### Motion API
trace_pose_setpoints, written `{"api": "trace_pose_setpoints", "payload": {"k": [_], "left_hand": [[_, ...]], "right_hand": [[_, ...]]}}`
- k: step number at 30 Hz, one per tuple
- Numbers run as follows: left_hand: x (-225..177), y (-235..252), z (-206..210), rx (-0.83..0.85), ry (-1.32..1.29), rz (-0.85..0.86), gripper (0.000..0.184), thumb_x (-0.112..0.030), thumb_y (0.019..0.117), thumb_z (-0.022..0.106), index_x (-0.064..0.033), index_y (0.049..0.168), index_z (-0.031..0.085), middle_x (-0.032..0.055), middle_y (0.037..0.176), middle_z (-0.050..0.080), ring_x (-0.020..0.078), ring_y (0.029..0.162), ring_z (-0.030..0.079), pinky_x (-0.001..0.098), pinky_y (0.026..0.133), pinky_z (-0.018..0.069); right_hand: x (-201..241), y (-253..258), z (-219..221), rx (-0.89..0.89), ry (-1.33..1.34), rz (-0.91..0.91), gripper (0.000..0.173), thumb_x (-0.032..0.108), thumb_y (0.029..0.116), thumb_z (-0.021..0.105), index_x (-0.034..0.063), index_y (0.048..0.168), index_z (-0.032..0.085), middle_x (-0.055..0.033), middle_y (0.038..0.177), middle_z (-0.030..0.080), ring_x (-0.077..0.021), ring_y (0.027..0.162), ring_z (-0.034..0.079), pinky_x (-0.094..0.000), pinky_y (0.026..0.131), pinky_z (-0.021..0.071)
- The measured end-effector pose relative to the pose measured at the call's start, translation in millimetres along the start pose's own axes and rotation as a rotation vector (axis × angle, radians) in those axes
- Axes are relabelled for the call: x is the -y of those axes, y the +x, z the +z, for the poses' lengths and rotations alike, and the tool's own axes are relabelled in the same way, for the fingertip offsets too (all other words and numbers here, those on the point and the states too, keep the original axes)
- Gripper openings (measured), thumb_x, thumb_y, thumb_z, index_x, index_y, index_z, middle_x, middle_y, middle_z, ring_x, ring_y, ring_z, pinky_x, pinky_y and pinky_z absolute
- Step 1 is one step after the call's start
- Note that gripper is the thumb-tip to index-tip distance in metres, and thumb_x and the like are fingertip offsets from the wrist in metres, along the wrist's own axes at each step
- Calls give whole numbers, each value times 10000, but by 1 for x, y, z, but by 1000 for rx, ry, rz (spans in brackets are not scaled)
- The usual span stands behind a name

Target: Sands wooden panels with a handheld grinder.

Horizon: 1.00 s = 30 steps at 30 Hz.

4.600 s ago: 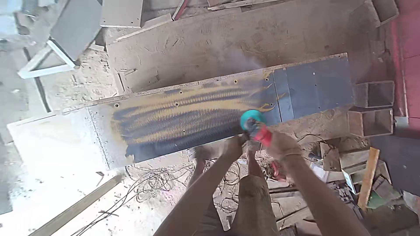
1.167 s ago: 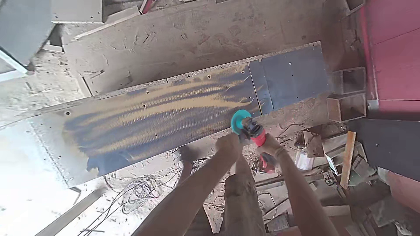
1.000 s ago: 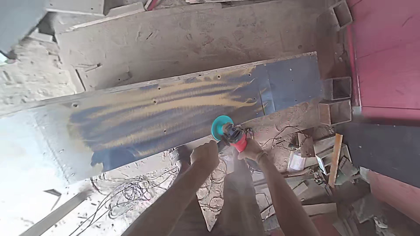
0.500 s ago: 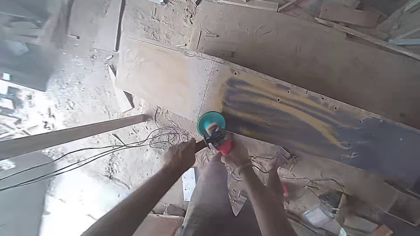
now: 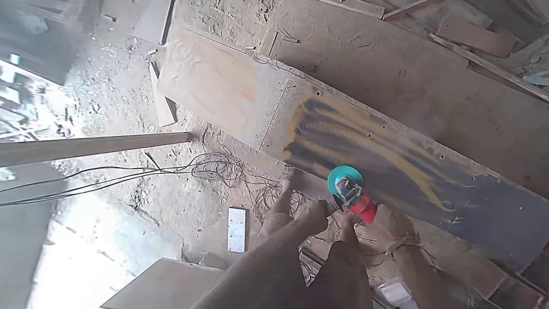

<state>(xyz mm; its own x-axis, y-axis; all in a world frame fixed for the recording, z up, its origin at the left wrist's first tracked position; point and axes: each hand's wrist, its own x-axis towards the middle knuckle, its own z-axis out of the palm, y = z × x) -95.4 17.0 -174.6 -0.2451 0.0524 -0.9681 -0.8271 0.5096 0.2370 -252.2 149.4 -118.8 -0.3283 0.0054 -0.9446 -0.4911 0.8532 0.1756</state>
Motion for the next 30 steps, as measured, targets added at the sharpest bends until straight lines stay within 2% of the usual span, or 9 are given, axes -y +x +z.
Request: {"api": "trace_pose_setpoints", "payload": {"k": [4,7,9,12,17,20,22,26,30], "left_hand": [[-62,24,23,91,93,99,400,-201,858,702,-79,1234,639,204,1157,706,424,1085,686,689,820,540],[-102,23,18,-19,226,164,438,-124,897,676,-103,1322,571,193,1173,701,414,1067,694,633,797,562],[-110,8,0,-201,320,249,387,-52,997,551,-82,1382,565,208,1189,685,414,1057,694,583,792,578],[-83,-33,-46,-316,436,193,324,16,1009,489,-57,1300,610,231,1136,680,433,997,698,581,742,582],[17,-97,-121,-320,533,-245,289,-26,995,512,-66,1271,586,218,1110,690,442,964,708,602,721,570],[93,-118,-149,-392,582,-364,228,-141,1013,530,-95,1231,582,190,1049,709,424,944,719,601,725,565],[128,-123,-158,-467,562,-377,227,-260,1035,544,-106,1192,598,181,1013,724,414,946,730,597,743,567],[140,-104,-156,-428,363,-336,349,-392,1011,603,-113,1219,616,197,1050,730,424,1005,721,633,800,563],[105,-65,-97,-284,131,-234,421,-437,989,593,-120,1265,612,183,1104,721,399,1049,708,638,853,559]], "right_hand": [[-79,27,48,-3,138,115,648,435,770,844,32,1248,673,-210,1192,725,-382,1153,697,-579,960,558],[-118,56,96,-67,495,128,633,261,663,948,-25,1169,698,-249,1126,724,-416,1110,686,-615,964,530],[-108,71,118,-116,795,81,672,178,628,962,-61,1187,675,-260,1126,711,-399,1097,680,-602,975,529],[-39,74,123,-150,1005,-80,746,193,549,952,-33,1198,662,-208,1087,723,-338,1047,702,-558,936,573],[113,38,61,-54,792,-347,631,316,613,921,61,1151,713,-135,1058,747,-298,1026,715,-566,915,569],[189,18,36,-39,550,-416,659,422,670,846,105,1225,686,-118,1143,739,-294,1091,707,-562,921,571],[214,6,17,-39,440,-426,643,432,686,825,107,1218,665,-117,1139,733,-291,1077,711,-549,888,579],[197,-25,-37,-26,253,-356,589,440,739,806,50,1162,680,-146,1145,725,-305,1089,711,-549,875,584],[138,-39,-54,4,74,-241,574,436,787,788,6,1149,673,-189,1163,718,-348,1110,705,-567,894,573]]}}
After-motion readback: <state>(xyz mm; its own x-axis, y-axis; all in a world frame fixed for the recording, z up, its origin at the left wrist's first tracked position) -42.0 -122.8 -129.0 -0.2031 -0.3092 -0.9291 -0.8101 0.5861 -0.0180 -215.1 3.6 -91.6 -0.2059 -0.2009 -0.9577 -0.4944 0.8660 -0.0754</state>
